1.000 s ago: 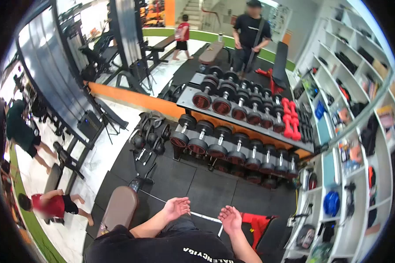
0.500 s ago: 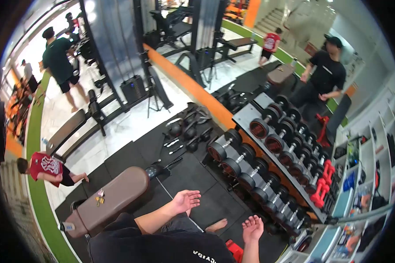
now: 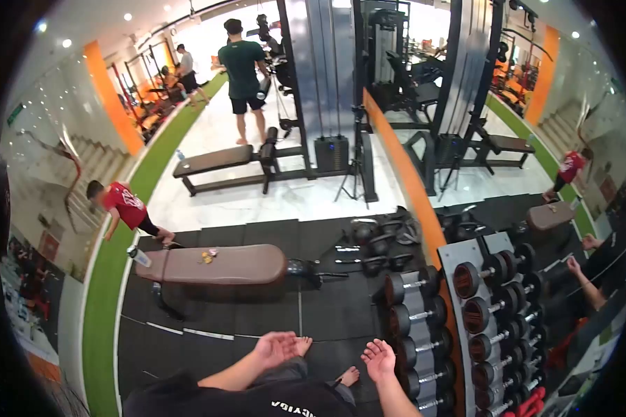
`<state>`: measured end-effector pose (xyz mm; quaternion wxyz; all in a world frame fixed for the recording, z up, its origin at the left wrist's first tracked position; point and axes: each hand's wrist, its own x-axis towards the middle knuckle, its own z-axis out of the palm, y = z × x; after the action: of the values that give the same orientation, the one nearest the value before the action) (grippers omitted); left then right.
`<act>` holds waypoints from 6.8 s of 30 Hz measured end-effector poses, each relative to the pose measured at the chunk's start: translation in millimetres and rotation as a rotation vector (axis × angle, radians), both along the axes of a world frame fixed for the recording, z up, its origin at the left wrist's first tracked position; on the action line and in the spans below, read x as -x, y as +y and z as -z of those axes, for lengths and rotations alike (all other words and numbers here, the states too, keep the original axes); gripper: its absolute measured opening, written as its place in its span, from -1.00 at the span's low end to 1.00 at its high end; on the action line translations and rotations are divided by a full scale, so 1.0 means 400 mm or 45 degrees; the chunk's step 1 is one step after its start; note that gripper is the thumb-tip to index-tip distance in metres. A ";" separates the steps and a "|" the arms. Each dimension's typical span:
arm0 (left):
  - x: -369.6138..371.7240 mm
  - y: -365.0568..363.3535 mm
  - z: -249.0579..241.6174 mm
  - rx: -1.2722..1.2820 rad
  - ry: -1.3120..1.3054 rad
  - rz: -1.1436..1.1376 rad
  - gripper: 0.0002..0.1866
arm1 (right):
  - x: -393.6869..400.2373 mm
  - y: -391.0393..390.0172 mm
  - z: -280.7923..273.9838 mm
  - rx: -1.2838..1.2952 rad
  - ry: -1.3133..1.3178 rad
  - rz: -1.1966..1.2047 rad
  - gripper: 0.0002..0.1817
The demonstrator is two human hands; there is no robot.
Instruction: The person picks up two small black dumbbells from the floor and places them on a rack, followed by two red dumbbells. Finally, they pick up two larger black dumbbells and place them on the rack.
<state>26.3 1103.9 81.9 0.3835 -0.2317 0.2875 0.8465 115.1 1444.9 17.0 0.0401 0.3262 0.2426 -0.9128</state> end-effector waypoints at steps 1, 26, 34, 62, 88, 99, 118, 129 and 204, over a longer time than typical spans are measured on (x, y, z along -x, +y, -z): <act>-0.053 -0.001 0.002 0.021 -0.051 0.014 -0.61 | 0.015 -0.007 0.011 0.030 0.009 -0.018 -0.69; -0.536 -0.487 0.062 -0.076 0.048 -1.052 -0.63 | 0.063 -0.643 -0.086 0.142 0.011 -1.076 -0.67; -0.578 -0.705 0.120 -0.187 0.035 -1.111 -0.64 | 0.113 -0.886 -0.143 -0.002 0.133 -1.265 -0.69; -0.006 -0.421 -0.020 0.028 -0.055 -0.825 -0.66 | 0.512 -0.574 -0.061 0.326 0.133 -0.857 -0.68; 0.428 -0.392 0.085 0.003 -0.172 -0.276 -0.62 | 0.537 -0.390 -0.107 0.129 -0.029 -0.029 -0.68; 0.556 -0.315 0.133 -0.239 -0.062 -0.016 -0.58 | 0.537 -0.436 -0.184 -0.061 -0.011 0.017 -0.67; 0.630 -0.156 0.088 -0.247 -0.071 -0.580 -0.51 | 0.963 -0.220 -0.074 0.167 -0.045 -0.509 -0.62; 0.401 -0.092 -0.004 -0.099 -0.008 -1.166 -0.49 | 1.299 -0.327 -0.008 0.256 0.005 -1.192 -0.66; -0.249 -1.454 0.073 -0.249 0.260 -2.029 -0.56 | 0.729 -2.069 -0.072 0.078 0.012 -2.246 -0.71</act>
<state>126.1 522.3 52.6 -0.3444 -0.2539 -0.0058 0.9038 -176.5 617.2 45.7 0.7378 0.0149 0.3816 -0.5566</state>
